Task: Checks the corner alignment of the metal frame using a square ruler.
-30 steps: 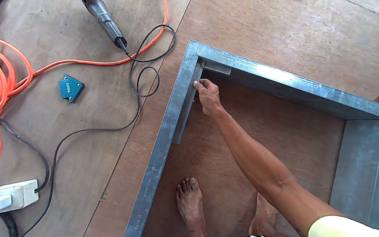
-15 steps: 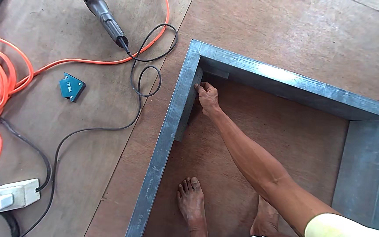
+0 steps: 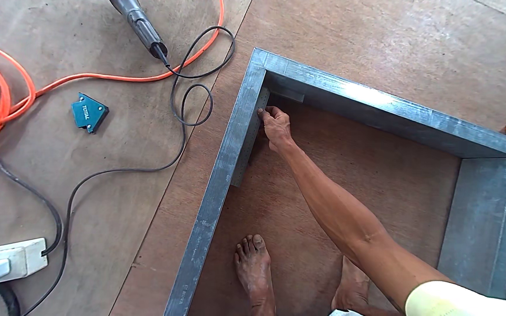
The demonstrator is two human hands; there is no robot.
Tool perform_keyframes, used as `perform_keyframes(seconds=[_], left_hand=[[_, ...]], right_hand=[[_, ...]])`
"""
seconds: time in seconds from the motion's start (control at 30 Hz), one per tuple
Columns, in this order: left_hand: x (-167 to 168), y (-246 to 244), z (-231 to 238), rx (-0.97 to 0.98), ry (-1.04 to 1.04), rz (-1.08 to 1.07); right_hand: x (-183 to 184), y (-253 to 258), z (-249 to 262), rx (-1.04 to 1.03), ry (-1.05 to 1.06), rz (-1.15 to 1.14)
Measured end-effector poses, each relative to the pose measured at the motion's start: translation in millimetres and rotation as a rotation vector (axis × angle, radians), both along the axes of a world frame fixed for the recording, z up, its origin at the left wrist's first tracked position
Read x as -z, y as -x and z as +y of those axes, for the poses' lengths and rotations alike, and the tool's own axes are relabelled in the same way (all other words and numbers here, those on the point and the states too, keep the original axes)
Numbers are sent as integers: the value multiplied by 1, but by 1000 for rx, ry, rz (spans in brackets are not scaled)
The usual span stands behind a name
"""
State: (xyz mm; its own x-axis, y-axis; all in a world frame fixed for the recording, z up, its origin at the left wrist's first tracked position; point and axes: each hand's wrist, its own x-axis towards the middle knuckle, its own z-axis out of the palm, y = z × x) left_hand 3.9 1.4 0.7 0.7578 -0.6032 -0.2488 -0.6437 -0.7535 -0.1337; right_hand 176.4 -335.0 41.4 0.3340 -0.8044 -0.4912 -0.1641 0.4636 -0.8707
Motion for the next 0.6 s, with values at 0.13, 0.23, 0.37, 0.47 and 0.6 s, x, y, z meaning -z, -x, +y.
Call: perform_keyframes(seconds=[0.13, 0.23, 0.37, 0.47, 0.6], left_hand=[[0, -1, 1, 12, 5, -4], [-1, -2, 0, 4, 17, 3], [-3, -2, 0, 7, -4, 26], [-3, -2, 0, 10, -8, 33], [-4, -2, 0, 13, -30, 37]], right_hand=[[0, -1, 0, -14, 14, 19], [2, 0, 1, -11, 8, 10], [3, 1, 0, -15, 29, -18], [2, 1, -2, -14, 12, -22], [-1, 1, -3, -19, -12, -35]])
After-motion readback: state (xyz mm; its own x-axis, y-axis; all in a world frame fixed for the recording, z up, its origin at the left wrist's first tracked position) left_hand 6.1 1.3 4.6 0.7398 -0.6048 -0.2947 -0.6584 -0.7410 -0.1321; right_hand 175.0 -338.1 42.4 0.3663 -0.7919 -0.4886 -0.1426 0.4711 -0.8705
